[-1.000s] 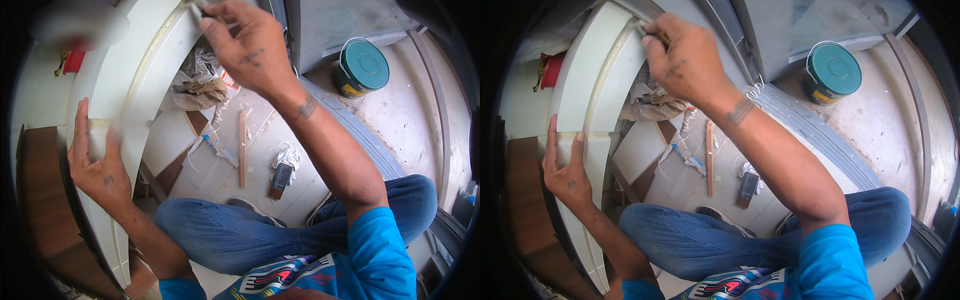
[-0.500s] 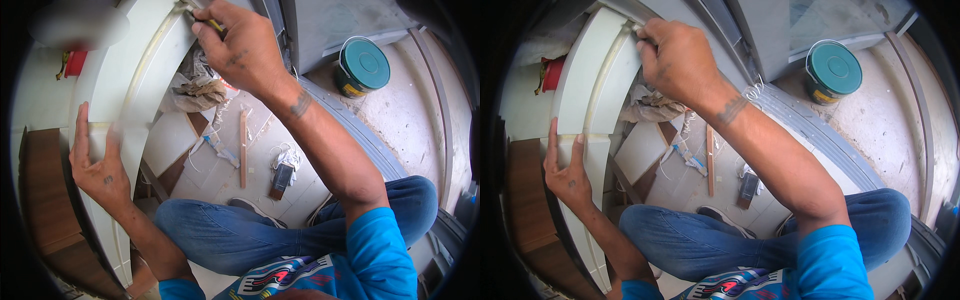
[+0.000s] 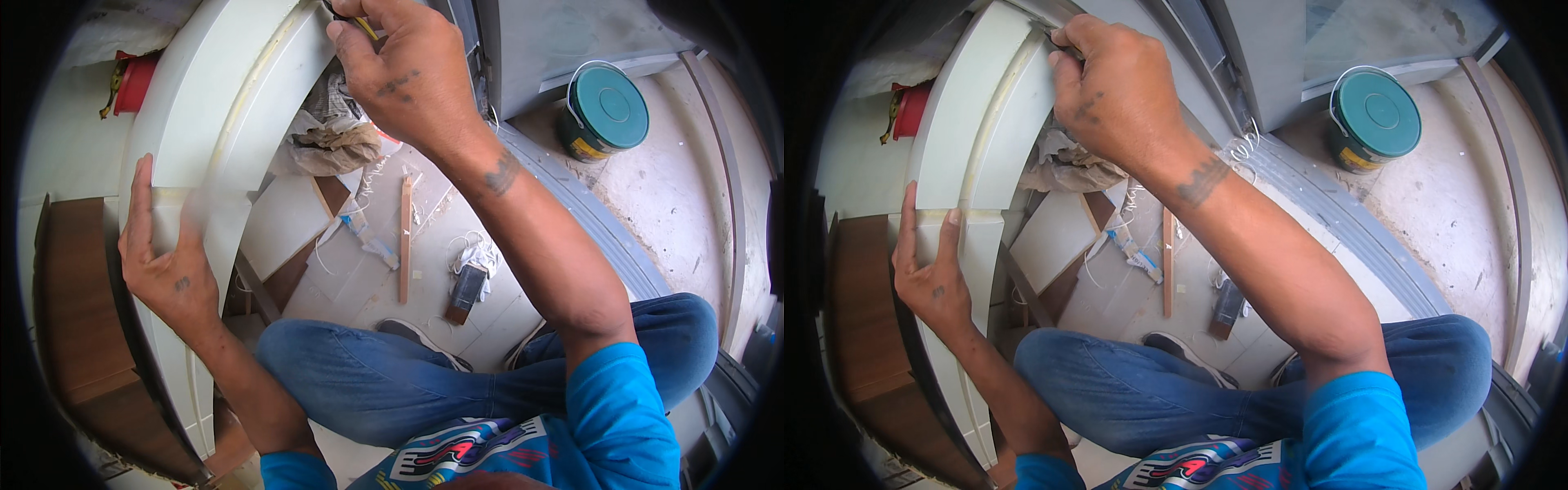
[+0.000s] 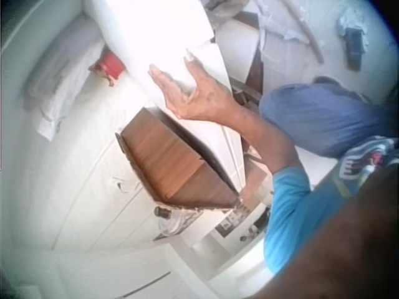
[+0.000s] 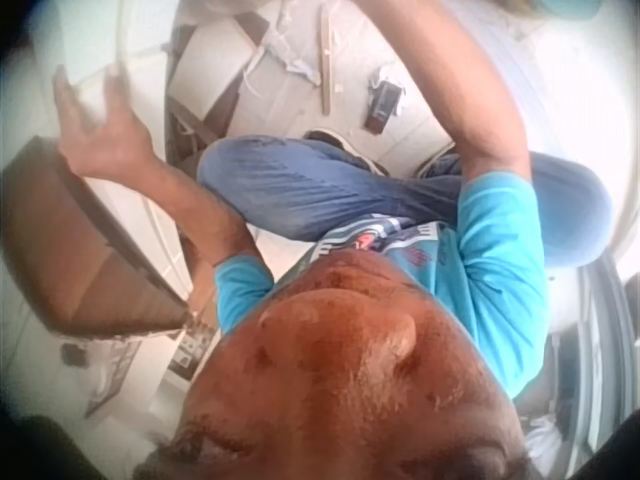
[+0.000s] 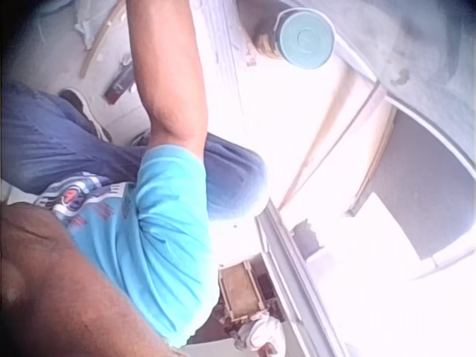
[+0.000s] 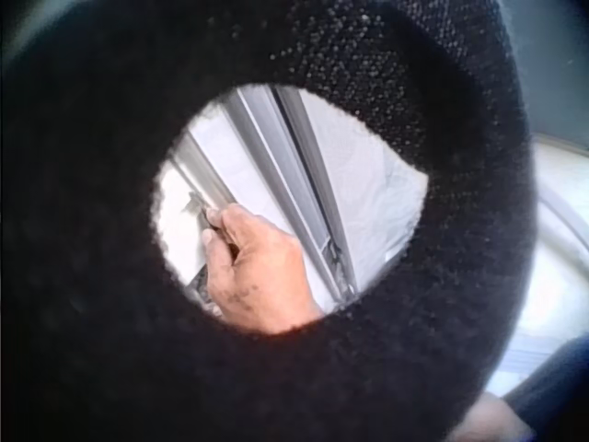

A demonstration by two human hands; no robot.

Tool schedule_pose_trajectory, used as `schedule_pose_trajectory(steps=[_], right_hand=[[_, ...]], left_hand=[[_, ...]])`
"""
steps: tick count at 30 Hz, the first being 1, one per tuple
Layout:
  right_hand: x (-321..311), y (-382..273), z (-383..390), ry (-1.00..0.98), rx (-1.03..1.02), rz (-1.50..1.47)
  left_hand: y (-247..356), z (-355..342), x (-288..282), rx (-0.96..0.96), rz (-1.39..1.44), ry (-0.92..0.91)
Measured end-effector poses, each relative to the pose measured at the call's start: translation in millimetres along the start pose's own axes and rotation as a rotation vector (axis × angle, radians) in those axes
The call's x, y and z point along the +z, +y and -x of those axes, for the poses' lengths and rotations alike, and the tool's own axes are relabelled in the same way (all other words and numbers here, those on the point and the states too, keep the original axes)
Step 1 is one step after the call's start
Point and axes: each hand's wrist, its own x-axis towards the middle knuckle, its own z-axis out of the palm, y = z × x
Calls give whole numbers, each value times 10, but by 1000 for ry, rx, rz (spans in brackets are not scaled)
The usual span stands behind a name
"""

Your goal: The person uses a utility knife to carve and trim a white curved molding piece. They repeatedly score and remove small sections along the edge, adjusting hand position as they work.

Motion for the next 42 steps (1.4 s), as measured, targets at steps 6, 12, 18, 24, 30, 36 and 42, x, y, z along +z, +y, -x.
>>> schedule_pose_trajectory(steps=[6, 12, 18, 24, 30, 36, 42], right_hand=[[-18, -123, 89, -94, 63, 34], [36, -188, 184, -101, 36, 36], [101, -281, 340, -191, 94, -22], [160, -408, 471, -197, 121, -76], [214, -495, 612, -260, 112, -64], [302, -582, 755, -274, 116, -93], [340, -689, 850, -303, 154, -62]], left_hand=[[-59, -7, -21, 80, -67, -9], [-59, -12, -29, 83, -44, -20], [-103, -14, -26, 119, 23, -8], [-58, -22, -17, 115, -21, 7], [-95, -20, -8, 112, -110, 22], [-13, -13, -14, 12, -71, 24], [-107, -20, -4, 43, -1, 28]])
